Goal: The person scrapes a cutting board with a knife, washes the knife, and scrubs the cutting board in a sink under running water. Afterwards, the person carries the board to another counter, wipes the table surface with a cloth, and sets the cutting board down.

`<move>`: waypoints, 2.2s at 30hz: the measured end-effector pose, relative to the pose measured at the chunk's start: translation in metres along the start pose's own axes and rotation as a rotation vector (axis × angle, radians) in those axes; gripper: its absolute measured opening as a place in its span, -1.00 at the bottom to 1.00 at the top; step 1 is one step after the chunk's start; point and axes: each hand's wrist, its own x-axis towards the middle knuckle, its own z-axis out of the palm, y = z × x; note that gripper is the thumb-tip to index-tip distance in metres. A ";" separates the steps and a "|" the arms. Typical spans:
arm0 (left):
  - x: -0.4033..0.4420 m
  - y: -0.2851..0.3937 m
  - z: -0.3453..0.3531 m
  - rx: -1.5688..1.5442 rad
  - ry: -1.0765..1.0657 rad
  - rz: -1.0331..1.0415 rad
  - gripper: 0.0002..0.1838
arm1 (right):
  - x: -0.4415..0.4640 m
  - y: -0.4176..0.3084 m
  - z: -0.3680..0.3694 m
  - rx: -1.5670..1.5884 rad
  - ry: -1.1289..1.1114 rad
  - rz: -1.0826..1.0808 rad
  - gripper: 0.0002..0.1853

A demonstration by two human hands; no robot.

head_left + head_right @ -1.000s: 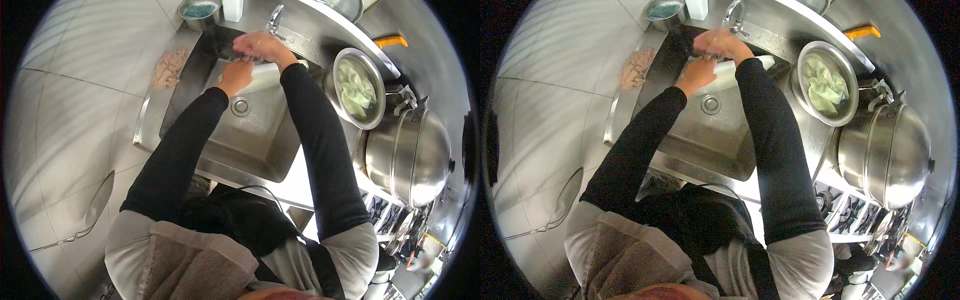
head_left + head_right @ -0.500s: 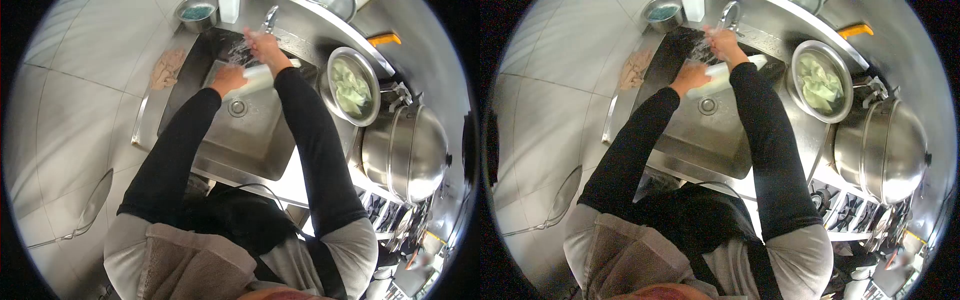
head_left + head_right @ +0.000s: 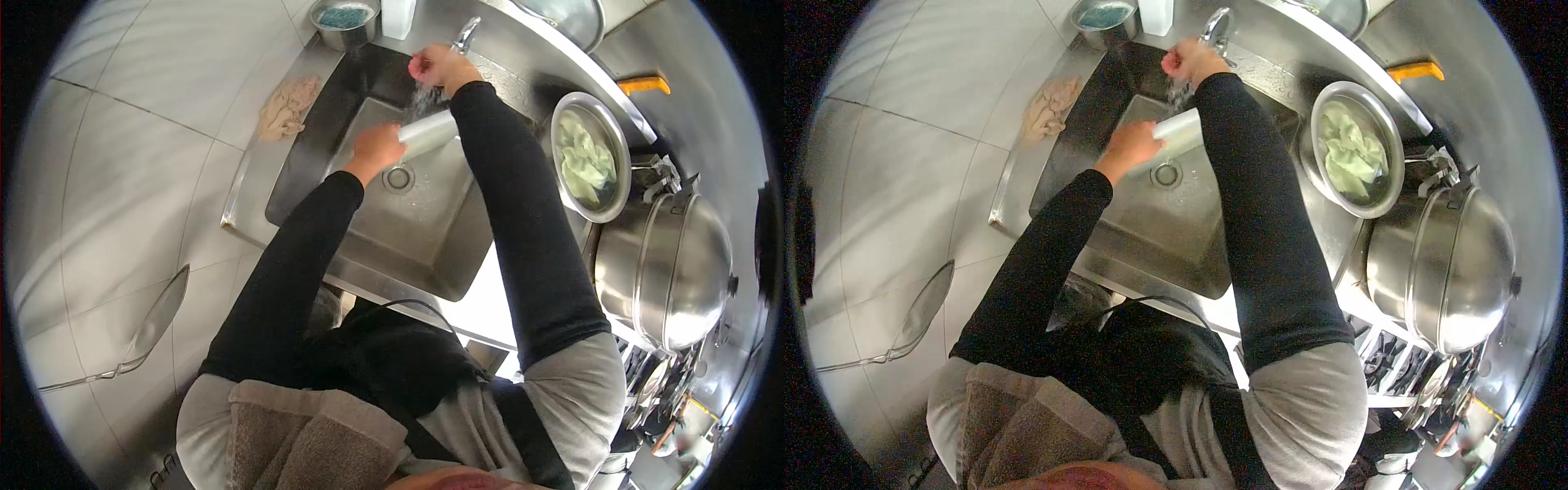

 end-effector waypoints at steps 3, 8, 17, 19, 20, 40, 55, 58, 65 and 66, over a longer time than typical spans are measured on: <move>0.003 -0.001 0.004 0.024 0.011 0.015 -0.53 | -0.061 0.010 0.009 -0.726 -0.029 -0.202 -0.79; 0.018 -0.017 -0.006 -0.001 -0.020 0.005 -0.41 | -0.088 0.018 0.000 -0.364 -0.283 -0.337 -0.58; 0.029 -0.062 0.003 -0.120 -0.089 -0.001 -0.32 | -0.104 0.030 -0.026 -0.640 -0.721 -0.012 -0.58; 0.028 -0.085 0.025 0.096 0.043 0.112 -0.34 | -0.047 0.030 -0.046 -1.267 -0.331 -0.803 -0.62; 0.020 -0.086 0.029 -0.102 0.023 0.003 -0.38 | -0.026 0.040 -0.053 -1.548 -0.065 -1.191 -0.62; -0.123 -0.075 0.039 -1.132 -0.194 -0.592 -0.51 | 0.093 0.296 -0.051 -0.890 0.108 -0.976 -0.40; -0.044 -0.071 -0.017 -0.319 0.069 0.009 -0.59 | -0.041 0.090 -0.071 -0.883 0.160 -0.959 -0.52; -0.039 -0.056 -0.025 -0.254 0.083 0.008 -0.59 | -0.013 0.095 -0.070 -1.275 0.329 -1.206 -0.53; -0.045 -0.092 -0.015 -0.228 0.182 0.073 -0.52 | 0.013 0.109 -0.079 -0.998 0.127 -1.181 -0.57; -0.048 -0.097 -0.012 -0.223 0.187 0.053 -0.51 | 0.021 0.116 -0.076 -0.897 0.086 -1.144 -0.57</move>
